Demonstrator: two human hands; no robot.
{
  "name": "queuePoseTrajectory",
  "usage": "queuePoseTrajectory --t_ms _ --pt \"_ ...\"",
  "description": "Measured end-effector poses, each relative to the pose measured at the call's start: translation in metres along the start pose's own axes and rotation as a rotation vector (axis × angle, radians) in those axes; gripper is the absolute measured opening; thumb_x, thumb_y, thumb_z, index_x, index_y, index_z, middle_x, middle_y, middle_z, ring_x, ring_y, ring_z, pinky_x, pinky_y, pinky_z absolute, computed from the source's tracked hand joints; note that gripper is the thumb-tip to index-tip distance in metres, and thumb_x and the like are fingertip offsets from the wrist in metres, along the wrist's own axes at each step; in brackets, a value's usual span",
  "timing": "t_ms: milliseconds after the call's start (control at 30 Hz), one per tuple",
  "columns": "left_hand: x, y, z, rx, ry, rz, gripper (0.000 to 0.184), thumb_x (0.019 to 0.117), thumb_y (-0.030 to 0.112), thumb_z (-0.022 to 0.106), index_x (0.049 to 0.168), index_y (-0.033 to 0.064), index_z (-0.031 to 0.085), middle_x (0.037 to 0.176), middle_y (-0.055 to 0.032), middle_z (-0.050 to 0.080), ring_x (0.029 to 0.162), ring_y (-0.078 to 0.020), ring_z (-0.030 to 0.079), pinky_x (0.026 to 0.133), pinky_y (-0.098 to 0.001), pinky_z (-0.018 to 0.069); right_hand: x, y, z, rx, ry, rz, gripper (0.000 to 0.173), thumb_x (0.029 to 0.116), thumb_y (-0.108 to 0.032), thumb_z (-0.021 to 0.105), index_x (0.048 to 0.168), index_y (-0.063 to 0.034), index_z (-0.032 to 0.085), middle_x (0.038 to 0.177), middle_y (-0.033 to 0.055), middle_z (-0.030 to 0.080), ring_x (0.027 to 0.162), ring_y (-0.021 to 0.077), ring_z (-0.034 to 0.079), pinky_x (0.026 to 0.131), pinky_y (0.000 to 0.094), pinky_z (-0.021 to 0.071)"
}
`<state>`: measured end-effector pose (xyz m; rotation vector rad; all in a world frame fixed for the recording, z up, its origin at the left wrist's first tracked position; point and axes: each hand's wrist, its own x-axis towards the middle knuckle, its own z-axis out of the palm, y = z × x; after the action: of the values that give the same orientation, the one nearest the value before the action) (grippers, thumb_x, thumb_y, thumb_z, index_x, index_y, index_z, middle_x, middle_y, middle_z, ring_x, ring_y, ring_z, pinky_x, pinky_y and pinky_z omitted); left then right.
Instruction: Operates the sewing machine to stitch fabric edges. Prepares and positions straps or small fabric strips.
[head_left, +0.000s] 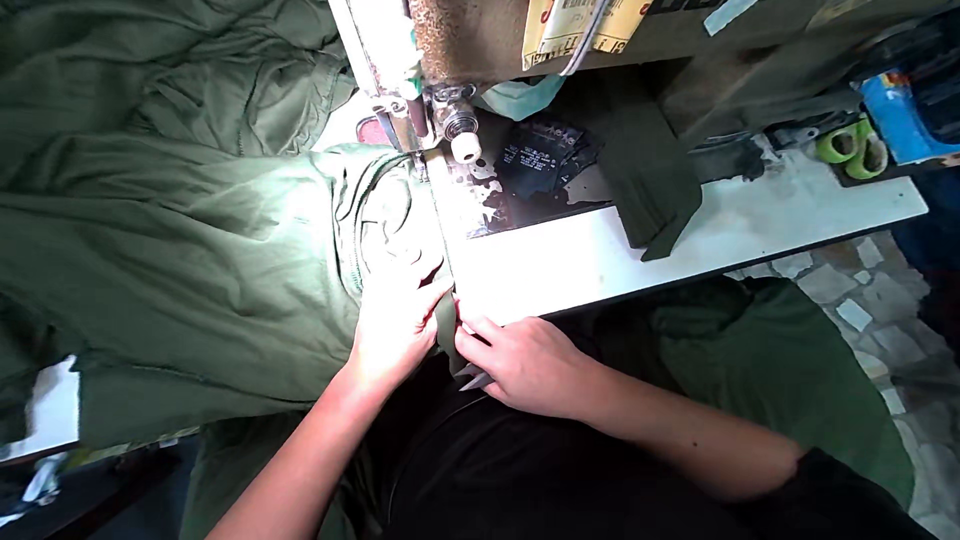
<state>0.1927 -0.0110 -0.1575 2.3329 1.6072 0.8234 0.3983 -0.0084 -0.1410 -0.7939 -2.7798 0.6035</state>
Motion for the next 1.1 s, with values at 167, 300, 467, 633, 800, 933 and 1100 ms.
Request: queuePoseTrajectory --t_ms 167,300,467,633,800,933,1100 --pt "-0.003 -0.003 -0.001 0.031 -0.041 0.062 0.037 0.0898 0.013 0.048 0.108 0.0057 0.079 0.134 -0.0175 0.067 0.132 -0.0417 0.056 0.106 -0.0604 0.0405 0.000 -0.001 -0.002 -0.002 -0.015 0.009 0.035 0.0889 -0.019 0.069 0.121 -0.0046 0.068 0.130 0.0206 0.066 0.066 0.0292 0.068 0.049 0.0395 0.0506" --pt "-0.008 -0.008 -0.003 0.038 -0.041 0.131 0.039 0.0893 0.016 0.047 0.109 0.0059 0.079 0.135 -0.0183 0.066 0.134 -0.0424 0.055 0.108 -0.0610 0.0397 0.000 -0.002 -0.004 -0.028 0.009 -0.013 0.030 0.0879 -0.021 0.069 0.114 -0.0057 0.070 0.129 0.0213 0.067 0.062 0.0278 0.067 0.047 0.0384 0.0488" --pt "-0.008 -0.011 -0.003 0.060 -0.043 0.146 0.041 0.0884 0.018 0.045 0.109 0.0078 0.079 0.136 -0.0178 0.066 0.134 -0.0423 0.054 0.106 -0.0607 0.0408 0.001 -0.001 -0.006 -0.051 0.028 -0.031 0.027 0.0850 -0.020 0.071 0.108 -0.0053 0.071 0.125 0.0209 0.069 0.059 0.0267 0.067 0.045 0.0379 0.0476" --pt "-0.004 -0.013 -0.003 0.069 -0.046 0.156 0.041 0.0882 0.018 0.045 0.109 0.0077 0.079 0.138 -0.0180 0.065 0.136 -0.0424 0.053 0.108 -0.0618 0.0390 0.005 0.001 -0.008 -0.055 0.026 -0.038 0.023 0.0872 -0.019 0.068 0.106 -0.0068 0.072 0.119 0.0210 0.071 0.060 0.0276 0.067 0.045 0.0382 0.0474" --pt "0.005 -0.021 -0.002 0.086 -0.010 0.187 0.044 0.0915 0.022 0.043 0.115 0.0077 0.078 0.136 -0.0182 0.065 0.133 -0.0416 0.054 0.108 -0.0613 0.0385 0.013 0.006 -0.010 -0.057 0.041 -0.042 0.024 0.0861 -0.018 0.069 0.106 -0.0051 0.071 0.119 0.0185 0.071 0.065 0.0276 0.068 0.047 0.0387 0.0484" --pt "0.016 -0.029 -0.002 0.115 -0.012 0.186 0.045 0.0927 0.025 0.043 0.117 0.0084 0.077 0.136 -0.0172 0.066 0.131 -0.0416 0.056 0.106 -0.0612 0.0400 0.023 0.012 -0.015 -0.038 -0.003 -0.013 0.024 0.0890 -0.016 0.067 0.110 -0.0050 0.071 0.121 0.0164 0.070 0.072 0.0279 0.070 0.050 0.0406 0.0514" --pt "0.030 -0.038 -0.002 0.160 -0.031 0.167 0.048 0.0898 0.024 0.043 0.121 0.0076 0.075 0.139 -0.0169 0.064 0.134 -0.0411 0.054 0.107 -0.0619 0.0392 0.036 0.024 -0.017 -0.048 0.006 0.003 0.018 0.0910 -0.017 0.064 0.105 -0.0071 0.070 0.106 0.0122 0.070 0.074 0.0267 0.070 0.053 0.0417 0.0528"
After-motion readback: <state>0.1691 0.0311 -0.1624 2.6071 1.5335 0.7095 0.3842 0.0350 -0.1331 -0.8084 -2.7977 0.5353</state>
